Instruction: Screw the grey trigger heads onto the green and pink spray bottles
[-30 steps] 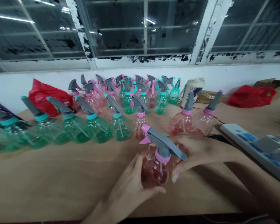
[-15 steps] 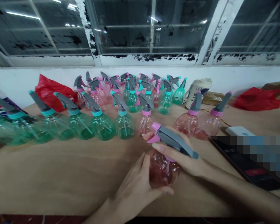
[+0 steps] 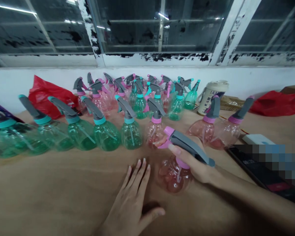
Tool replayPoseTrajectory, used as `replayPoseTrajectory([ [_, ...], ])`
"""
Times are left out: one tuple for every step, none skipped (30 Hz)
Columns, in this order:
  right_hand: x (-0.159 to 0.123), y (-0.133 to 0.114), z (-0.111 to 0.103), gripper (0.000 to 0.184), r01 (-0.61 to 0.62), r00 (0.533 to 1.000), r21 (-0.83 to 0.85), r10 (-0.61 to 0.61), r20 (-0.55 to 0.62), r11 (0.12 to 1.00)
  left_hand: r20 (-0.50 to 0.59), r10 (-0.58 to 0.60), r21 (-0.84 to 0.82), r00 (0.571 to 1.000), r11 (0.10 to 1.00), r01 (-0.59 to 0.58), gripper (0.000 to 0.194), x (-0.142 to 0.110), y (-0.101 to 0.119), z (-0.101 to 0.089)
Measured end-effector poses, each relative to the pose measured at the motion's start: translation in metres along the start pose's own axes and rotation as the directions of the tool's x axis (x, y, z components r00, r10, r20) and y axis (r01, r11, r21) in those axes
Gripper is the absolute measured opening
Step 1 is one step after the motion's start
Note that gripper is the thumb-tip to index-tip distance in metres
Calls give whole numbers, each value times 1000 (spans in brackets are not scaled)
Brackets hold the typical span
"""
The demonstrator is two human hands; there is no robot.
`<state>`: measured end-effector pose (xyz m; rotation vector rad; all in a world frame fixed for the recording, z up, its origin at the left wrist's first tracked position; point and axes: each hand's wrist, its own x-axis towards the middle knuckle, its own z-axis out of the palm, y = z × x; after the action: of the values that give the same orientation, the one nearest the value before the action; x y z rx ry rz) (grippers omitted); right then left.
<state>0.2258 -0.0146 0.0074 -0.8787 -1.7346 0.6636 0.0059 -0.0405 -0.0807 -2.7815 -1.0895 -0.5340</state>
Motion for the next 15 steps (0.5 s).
replayPoseTrajectory([
  [1,2,-1,16,12,1000,-20,-12,-11,1000,-4,6,17,1000,1000,-6,97,-1,-1,0],
  [1,4,-2,16,20,999,-39,-22,-31,999,-6,10,28,1000,1000,-9,96,-1,-1,0],
  [2,6,-3,17,13,999,-56,-16,-48,998,-6,12,34,1000,999,-12,95,-1,0,0],
  [2,7,-4,17,-1,998,-64,-3,-55,998,-2,15,36,1000,999,-15,93,-1,0,0],
  [3,9,-6,18,-15,998,-62,11,-56,998,6,14,32,1000,999,-14,91,-1,0,0],
  [3,10,-7,19,-24,998,-53,21,-54,998,14,12,23,1000,1000,-12,90,-1,1,0],
  [4,10,-8,20,-34,998,-42,32,-47,999,20,7,13,1000,1000,-8,89,-1,1,1],
  [5,9,-9,21,-43,998,-32,42,-36,999,23,3,5,1000,1000,-3,87,-1,1,1],
  [6,7,-9,21,-50,998,-28,49,-27,998,24,1,2,1000,1000,-1,87,-1,1,1],
  [6,6,-10,21,-60,998,-33,59,-22,998,25,3,4,1000,1000,-3,86,-2,0,1],
  [6,4,-10,22,-78,997,-51,78,-19,996,23,9,11,1000,1000,-9,86,-2,0,1],
  [6,2,-10,23,-95,995,-75,93,-22,993,18,16,20,1000,1000,-17,86,-2,-1,1],
  [6,0,-10,24,-104,994,-98,102,-28,990,18,23,29,1000,999,-23,86,-1,-1,2],
  [6,-1,-9,24,-107,994,-115,103,-41,988,18,28,35,999,999,-29,86,-1,-2,3],
  [6,-2,-9,25,-113,993,-126,107,-53,986,17,31,38,999,999,-32,85,-1,-2,3],
])
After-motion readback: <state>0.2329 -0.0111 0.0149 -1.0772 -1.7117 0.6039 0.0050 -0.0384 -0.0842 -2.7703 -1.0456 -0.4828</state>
